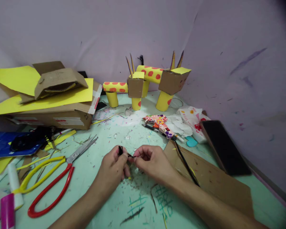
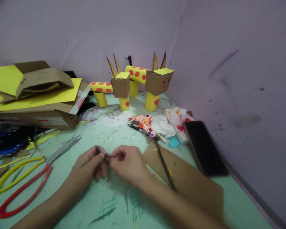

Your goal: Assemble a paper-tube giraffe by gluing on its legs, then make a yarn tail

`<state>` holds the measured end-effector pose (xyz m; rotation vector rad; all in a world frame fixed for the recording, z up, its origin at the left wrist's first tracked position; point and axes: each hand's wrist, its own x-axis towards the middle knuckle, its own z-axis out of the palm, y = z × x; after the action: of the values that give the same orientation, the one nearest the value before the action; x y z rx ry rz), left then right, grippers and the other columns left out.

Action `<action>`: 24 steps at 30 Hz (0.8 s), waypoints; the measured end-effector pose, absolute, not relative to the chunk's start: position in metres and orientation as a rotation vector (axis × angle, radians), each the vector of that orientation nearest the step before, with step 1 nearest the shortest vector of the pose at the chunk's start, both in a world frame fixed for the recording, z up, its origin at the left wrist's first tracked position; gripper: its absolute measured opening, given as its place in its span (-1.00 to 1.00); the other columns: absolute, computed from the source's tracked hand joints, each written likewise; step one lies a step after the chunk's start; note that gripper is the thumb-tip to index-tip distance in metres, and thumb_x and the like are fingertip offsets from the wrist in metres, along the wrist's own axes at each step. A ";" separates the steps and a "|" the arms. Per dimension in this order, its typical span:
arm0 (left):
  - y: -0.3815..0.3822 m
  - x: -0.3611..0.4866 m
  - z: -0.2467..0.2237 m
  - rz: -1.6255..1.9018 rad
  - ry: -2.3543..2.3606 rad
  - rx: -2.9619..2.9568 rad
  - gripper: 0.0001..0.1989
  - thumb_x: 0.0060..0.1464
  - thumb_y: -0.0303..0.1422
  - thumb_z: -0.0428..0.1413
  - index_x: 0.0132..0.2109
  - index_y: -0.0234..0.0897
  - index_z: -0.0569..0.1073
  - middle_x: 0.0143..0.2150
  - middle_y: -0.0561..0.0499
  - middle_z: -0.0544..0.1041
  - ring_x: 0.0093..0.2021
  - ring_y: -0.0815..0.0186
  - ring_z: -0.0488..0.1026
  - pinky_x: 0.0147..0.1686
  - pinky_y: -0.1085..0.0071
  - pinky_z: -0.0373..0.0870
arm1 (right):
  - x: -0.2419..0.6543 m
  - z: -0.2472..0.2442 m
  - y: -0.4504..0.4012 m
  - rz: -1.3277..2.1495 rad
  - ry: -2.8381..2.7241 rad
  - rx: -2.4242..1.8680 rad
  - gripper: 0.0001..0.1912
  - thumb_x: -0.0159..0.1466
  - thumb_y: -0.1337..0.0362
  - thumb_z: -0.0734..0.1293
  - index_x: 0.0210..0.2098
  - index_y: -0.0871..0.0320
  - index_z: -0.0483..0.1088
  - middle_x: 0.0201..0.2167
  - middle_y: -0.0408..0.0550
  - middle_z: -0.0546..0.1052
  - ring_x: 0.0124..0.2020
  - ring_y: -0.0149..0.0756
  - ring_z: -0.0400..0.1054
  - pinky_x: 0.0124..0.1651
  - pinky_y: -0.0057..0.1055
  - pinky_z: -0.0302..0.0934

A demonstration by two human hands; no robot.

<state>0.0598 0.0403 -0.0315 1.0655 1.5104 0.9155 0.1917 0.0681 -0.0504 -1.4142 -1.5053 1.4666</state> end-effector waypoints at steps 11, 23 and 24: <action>0.040 0.059 -0.033 0.921 1.481 0.958 -0.85 -0.07 -0.28 0.04 -0.45 -0.25 0.26 -0.65 0.15 0.38 -0.75 0.49 0.24 -0.77 0.59 0.12 | 0.196 -0.045 0.071 1.544 -1.478 -1.255 -0.97 -0.07 0.36 0.26 -0.56 0.16 0.33 -0.67 -0.25 0.31 -0.62 -0.49 0.13 -0.54 -0.53 0.05; 0.038 0.056 -0.035 0.987 1.457 1.003 -0.83 -0.02 -0.26 0.04 -0.42 -0.26 0.25 -0.73 0.26 0.19 -0.78 0.56 0.08 -0.78 0.63 -0.03 | 0.196 -0.049 0.074 1.514 -1.443 -1.288 -0.90 -0.08 0.36 0.25 -0.50 0.17 0.34 -0.61 -0.22 0.35 -0.63 -0.51 0.12 -0.56 -0.52 0.11; 0.038 0.056 -0.035 0.987 1.457 1.004 -0.82 -0.01 -0.25 0.05 -0.42 -0.26 0.26 -0.72 0.26 0.19 -0.78 0.56 0.08 -0.78 0.63 -0.04 | 0.197 -0.047 0.074 1.517 -1.422 -1.298 -0.85 -0.08 0.36 0.26 -0.46 0.17 0.35 -0.54 -0.19 0.39 -0.62 -0.51 0.13 -0.56 -0.51 0.12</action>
<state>0.0558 0.0381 -0.0354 1.0039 1.4567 0.9867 0.1966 0.0737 -0.0469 -1.2982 -1.4222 1.5172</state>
